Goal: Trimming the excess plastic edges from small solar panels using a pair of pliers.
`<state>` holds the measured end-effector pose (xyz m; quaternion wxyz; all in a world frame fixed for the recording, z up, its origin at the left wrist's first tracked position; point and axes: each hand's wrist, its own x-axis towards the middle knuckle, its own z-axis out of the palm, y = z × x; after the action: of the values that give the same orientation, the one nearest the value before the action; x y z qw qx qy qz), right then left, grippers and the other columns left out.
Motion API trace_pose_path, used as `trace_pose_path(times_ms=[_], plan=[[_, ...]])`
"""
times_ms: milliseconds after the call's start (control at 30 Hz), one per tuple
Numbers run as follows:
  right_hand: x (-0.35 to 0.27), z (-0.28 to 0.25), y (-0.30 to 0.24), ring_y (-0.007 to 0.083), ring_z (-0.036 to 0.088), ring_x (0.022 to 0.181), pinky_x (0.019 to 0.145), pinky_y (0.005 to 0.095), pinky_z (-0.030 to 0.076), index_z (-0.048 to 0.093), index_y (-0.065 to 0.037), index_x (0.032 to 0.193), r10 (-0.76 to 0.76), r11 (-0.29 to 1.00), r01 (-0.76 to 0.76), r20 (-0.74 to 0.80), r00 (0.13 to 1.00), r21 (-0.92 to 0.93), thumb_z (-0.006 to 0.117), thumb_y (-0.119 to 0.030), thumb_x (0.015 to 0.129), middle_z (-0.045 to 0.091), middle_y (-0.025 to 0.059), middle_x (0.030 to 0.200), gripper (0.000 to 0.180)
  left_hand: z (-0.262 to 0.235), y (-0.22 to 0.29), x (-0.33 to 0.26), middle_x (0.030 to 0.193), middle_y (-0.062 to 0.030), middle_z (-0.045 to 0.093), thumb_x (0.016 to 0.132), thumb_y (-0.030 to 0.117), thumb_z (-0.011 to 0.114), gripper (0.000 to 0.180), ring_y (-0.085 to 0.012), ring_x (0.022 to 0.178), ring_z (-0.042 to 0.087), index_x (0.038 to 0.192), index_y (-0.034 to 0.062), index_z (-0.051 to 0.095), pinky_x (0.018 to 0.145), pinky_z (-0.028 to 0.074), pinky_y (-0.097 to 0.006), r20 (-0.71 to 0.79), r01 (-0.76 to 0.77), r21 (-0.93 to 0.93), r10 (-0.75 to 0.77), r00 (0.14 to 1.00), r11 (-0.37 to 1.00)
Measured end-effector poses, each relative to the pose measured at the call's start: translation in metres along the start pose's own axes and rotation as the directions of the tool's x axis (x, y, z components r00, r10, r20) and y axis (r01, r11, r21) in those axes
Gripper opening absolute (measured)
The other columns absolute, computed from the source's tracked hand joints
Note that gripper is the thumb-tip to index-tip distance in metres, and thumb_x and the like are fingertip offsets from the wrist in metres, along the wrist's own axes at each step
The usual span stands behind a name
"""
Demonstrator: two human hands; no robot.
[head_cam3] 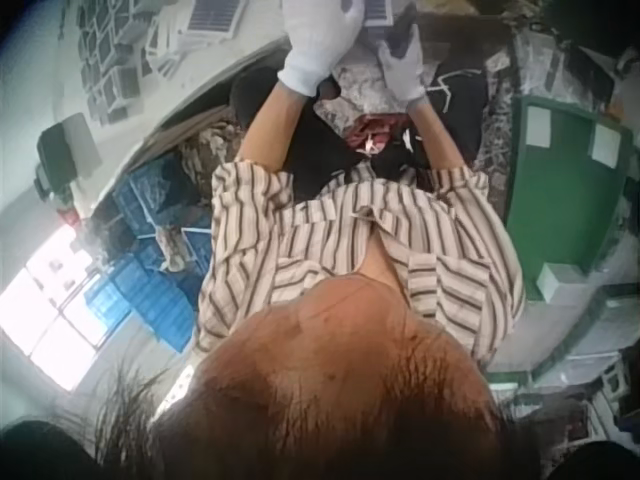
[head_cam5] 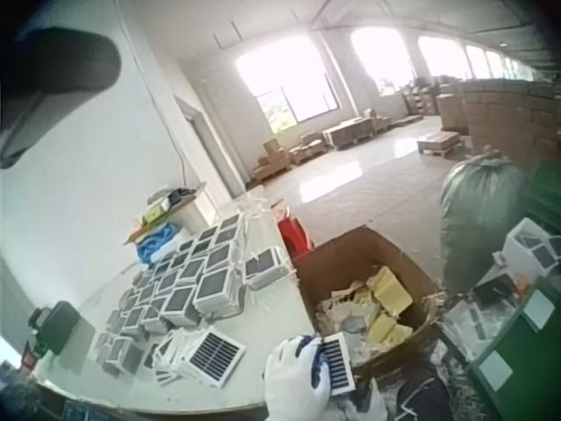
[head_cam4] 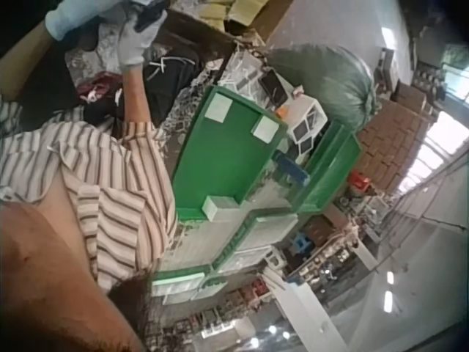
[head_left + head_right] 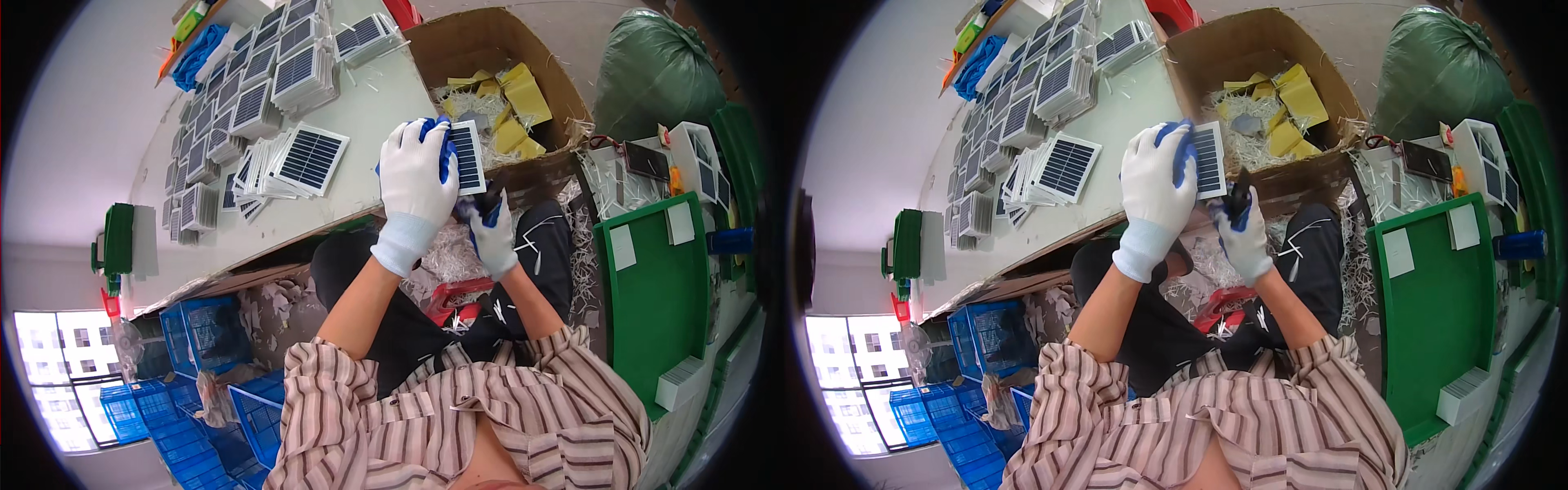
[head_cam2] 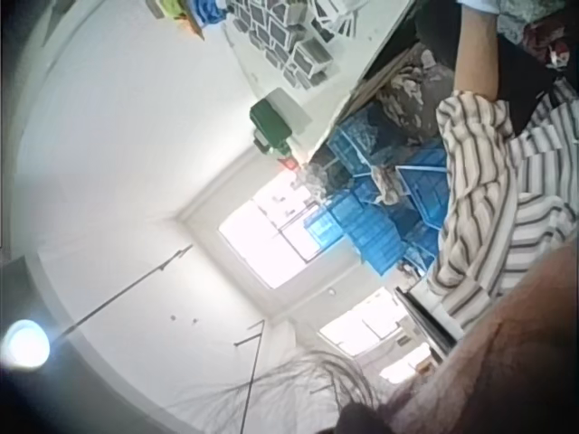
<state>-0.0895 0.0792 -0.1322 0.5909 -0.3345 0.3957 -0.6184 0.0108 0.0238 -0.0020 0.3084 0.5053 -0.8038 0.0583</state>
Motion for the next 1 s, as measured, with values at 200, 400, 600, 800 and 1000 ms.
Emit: trace_pose_path(times_ms=[200,400,600,800,1000], plan=[[0.084,0.028,0.039,0.0162,0.058,0.097,0.084,0.0293,0.049,0.042,-0.004,0.121,-0.223,0.905,0.222,-0.040,0.974,0.363,0.051,-0.007,0.091,0.057,0.0096,0.110,0.031,0.000,0.006,0.003,0.106,-0.0139,0.057,0.074,0.007,0.059,0.033,-0.0337,0.105,0.051,0.107,0.0039,0.061,0.092,0.041,-0.043,-0.004,-0.015,-0.026,0.015,1.000,1.000],[0.086,0.016,-0.005,0.0166,0.064,0.085,0.082,0.0307,0.053,0.053,-0.003,0.117,0.271,0.816,-0.348,0.225,0.936,0.463,0.031,-0.039,0.096,0.064,0.0097,0.098,0.047,-0.014,-0.007,0.000,0.109,-0.0152,0.054,0.072,0.016,0.067,0.042,-0.0341,0.108,0.048,0.110,0.0018,0.057,0.097,0.037,-0.043,0.055,-0.050,-0.093,0.056,0.997,0.994],[0.055,-0.020,-0.014,0.0086,0.058,0.060,0.056,0.0231,0.048,0.064,0.000,0.088,0.138,0.982,-0.167,0.276,0.951,0.083,0.066,-0.009,0.076,0.063,0.0026,0.070,0.015,-0.020,0.000,0.009,0.109,-0.0151,0.056,0.072,0.011,0.063,0.033,-0.0342,0.106,0.049,0.105,0.0038,0.058,0.095,0.038,-0.043,0.102,-0.007,0.104,-0.004,0.995,0.995],[0.019,-0.009,-0.023,0.0127,0.061,0.065,0.061,0.0265,0.050,0.061,-0.002,0.086,0.157,0.972,-0.050,0.474,0.866,-0.231,0.073,-0.014,0.070,0.063,0.0043,0.075,0.023,0.001,-0.009,-0.001,0.108,-0.0150,0.054,0.072,0.011,0.061,0.033,-0.0337,0.106,0.048,0.104,0.0033,0.058,0.093,0.038,-0.045,0.000,0.045,0.025,-0.045,0.999,0.999],[-0.015,0.008,-0.005,0.0119,0.060,0.074,0.068,0.0250,0.049,0.047,-0.002,0.108,-0.094,0.993,0.096,0.024,0.995,-0.066,0.062,-0.004,0.082,0.062,0.0067,0.090,0.030,0.001,0.002,0.001,0.107,-0.0141,0.054,0.072,0.011,0.060,0.036,-0.0326,0.106,0.048,0.107,0.0031,0.058,0.090,0.038,-0.043,-0.019,0.068,0.071,-0.067,0.998,0.995]])
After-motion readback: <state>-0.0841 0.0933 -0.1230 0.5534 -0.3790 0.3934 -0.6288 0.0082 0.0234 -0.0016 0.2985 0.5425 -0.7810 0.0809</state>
